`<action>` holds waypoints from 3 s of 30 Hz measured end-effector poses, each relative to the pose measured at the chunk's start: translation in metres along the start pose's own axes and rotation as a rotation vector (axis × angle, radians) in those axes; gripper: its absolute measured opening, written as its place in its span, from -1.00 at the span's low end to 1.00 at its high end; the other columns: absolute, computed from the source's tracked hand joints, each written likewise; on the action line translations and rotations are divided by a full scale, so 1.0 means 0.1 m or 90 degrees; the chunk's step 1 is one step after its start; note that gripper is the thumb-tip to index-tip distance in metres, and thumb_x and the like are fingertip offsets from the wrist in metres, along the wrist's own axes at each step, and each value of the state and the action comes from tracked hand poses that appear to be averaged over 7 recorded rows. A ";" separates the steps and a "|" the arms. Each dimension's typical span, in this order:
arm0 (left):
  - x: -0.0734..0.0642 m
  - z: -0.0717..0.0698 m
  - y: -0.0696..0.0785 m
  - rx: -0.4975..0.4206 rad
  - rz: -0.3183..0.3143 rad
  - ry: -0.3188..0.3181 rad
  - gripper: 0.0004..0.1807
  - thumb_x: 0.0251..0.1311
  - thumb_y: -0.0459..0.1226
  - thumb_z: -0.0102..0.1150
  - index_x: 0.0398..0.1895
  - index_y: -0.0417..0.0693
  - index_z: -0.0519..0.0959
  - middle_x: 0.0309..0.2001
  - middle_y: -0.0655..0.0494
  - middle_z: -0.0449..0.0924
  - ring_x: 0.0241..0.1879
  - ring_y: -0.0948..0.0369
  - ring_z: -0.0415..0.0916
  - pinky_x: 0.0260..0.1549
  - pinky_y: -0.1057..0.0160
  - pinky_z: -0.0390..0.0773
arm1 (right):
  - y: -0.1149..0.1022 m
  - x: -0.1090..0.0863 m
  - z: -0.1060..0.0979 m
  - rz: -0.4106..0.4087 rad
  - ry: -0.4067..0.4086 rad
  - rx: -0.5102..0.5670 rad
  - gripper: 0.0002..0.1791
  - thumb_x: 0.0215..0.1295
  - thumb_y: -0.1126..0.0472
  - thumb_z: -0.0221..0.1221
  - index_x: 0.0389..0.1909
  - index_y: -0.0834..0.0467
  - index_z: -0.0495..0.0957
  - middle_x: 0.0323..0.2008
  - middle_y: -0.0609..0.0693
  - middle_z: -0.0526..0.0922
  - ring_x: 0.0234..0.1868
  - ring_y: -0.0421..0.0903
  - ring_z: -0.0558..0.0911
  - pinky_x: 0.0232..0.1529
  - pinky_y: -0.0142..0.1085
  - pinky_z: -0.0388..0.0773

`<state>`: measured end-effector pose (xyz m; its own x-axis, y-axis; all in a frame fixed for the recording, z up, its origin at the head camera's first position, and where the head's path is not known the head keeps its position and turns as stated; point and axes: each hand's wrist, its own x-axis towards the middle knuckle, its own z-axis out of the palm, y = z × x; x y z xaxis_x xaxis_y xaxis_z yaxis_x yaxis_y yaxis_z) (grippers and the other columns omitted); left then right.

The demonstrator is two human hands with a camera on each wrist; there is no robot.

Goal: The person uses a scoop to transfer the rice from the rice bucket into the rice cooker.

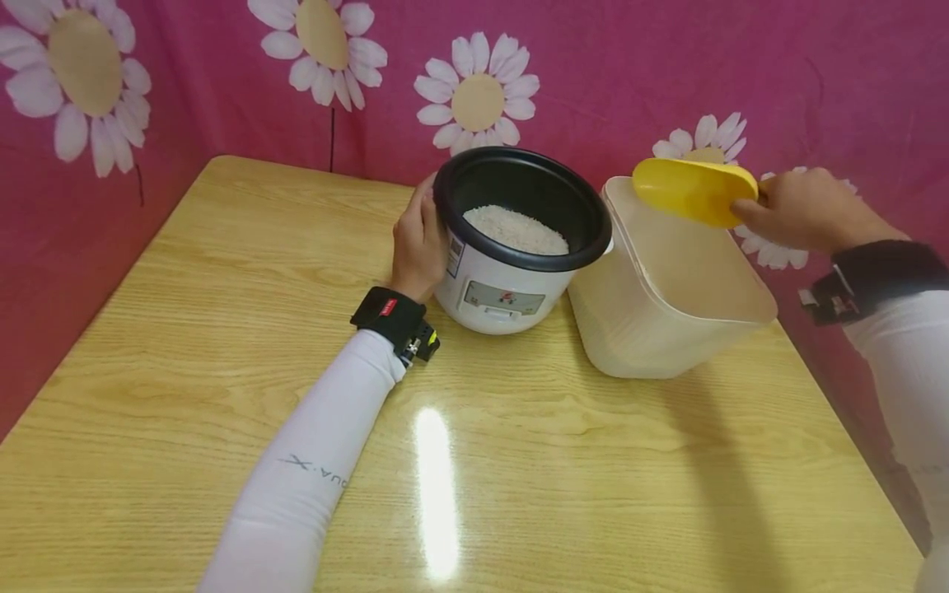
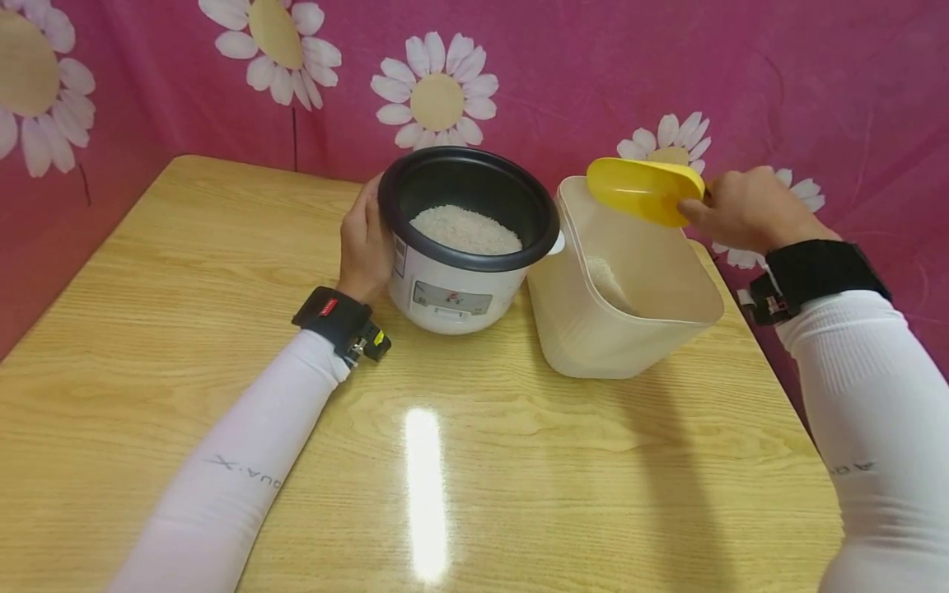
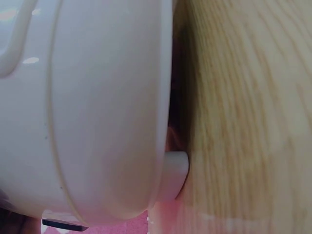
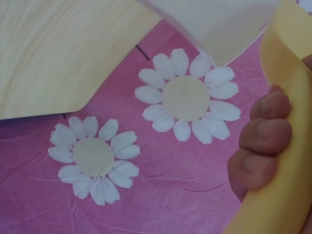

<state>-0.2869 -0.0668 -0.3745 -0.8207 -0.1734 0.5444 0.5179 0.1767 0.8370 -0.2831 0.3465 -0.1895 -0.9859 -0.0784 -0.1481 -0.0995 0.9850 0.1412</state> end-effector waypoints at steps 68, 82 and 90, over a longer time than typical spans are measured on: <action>0.02 0.01 -0.02 0.007 -0.003 0.014 -0.51 0.64 -0.22 -0.32 0.44 -0.18 0.43 0.40 -0.11 0.54 0.44 0.10 0.46 0.52 0.24 0.37 | -0.58 -0.04 0.30 -0.129 -0.097 -0.089 -0.78 0.19 0.16 0.38 -0.20 0.17 0.68 -0.47 0.01 0.71 -0.59 -0.07 0.62 -0.47 -0.05 0.77; 0.01 0.00 -0.02 0.006 -0.001 0.013 -0.51 0.65 -0.21 -0.32 0.45 -0.19 0.42 0.40 -0.11 0.53 0.43 0.09 0.47 0.52 0.24 0.38 | -0.60 -0.04 0.28 -0.095 -0.178 -0.060 -0.65 0.28 0.03 0.33 -0.08 0.21 0.66 -0.39 0.02 0.74 -0.51 -0.06 0.68 -0.42 -0.13 0.78; 0.00 0.00 -0.01 0.003 -0.005 0.011 -0.51 0.65 -0.21 -0.31 0.45 -0.19 0.42 0.40 -0.11 0.54 0.43 0.08 0.47 0.51 0.23 0.39 | -0.58 -0.06 0.27 -0.067 -0.219 -0.025 -0.60 0.32 -0.02 0.32 -0.05 0.23 0.63 -0.38 0.03 0.74 -0.48 -0.06 0.70 -0.38 -0.13 0.80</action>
<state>-0.2875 -0.0671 -0.3755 -0.8201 -0.1913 0.5393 0.5107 0.1804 0.8406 -0.2675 0.2937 -0.2231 -0.8677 -0.1154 -0.4835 -0.2091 0.9672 0.1443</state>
